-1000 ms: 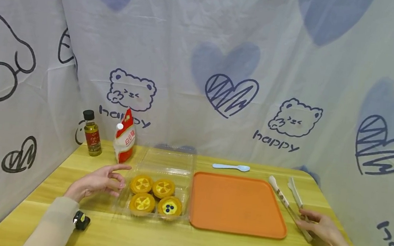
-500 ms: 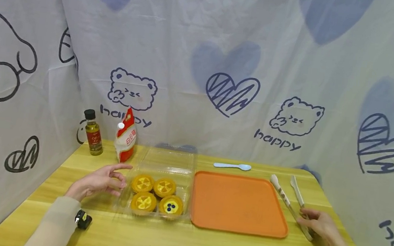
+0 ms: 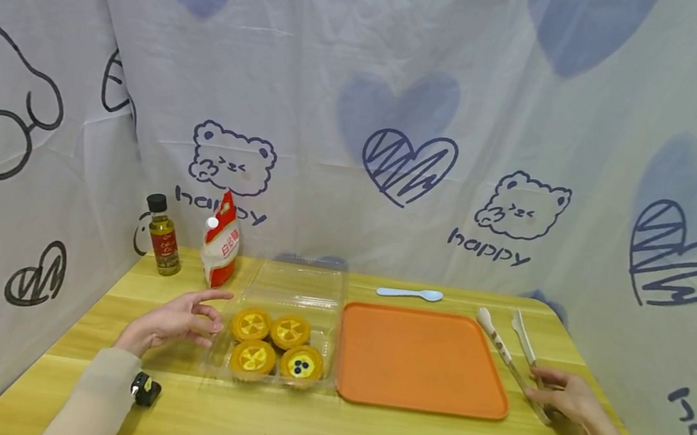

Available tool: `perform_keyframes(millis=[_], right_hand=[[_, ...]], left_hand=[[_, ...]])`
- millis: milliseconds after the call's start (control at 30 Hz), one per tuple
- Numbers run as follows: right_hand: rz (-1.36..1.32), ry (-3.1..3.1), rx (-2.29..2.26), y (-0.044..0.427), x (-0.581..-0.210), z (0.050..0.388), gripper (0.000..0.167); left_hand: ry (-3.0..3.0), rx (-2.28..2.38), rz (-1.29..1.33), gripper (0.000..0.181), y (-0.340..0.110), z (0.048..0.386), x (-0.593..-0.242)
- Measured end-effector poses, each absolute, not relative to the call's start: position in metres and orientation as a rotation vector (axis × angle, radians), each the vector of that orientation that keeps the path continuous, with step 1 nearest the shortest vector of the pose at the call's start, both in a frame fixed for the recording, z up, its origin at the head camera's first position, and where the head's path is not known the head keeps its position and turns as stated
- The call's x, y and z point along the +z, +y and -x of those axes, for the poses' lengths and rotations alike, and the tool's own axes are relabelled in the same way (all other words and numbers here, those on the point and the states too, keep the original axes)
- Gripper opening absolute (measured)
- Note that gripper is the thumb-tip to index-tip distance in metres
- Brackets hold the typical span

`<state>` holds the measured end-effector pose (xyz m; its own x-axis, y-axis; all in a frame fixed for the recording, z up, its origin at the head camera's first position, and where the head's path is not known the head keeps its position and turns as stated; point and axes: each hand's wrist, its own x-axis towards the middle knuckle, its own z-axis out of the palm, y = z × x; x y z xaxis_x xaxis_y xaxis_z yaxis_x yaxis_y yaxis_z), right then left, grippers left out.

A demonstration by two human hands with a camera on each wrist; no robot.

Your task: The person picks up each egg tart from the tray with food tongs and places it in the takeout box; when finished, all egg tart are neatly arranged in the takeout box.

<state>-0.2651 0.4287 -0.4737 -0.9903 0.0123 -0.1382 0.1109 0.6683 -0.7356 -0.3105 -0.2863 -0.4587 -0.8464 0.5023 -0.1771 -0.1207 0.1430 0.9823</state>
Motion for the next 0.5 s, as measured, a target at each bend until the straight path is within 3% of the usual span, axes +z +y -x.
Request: perform_keyframes(millis=[500], right_hand=[[-0.091,2.825,-1.314,0.409,-0.467,0.273,0.062]], left_hand=[[1.943,1.761,-0.384,0.078,-0.287,0.311,-0.458]])
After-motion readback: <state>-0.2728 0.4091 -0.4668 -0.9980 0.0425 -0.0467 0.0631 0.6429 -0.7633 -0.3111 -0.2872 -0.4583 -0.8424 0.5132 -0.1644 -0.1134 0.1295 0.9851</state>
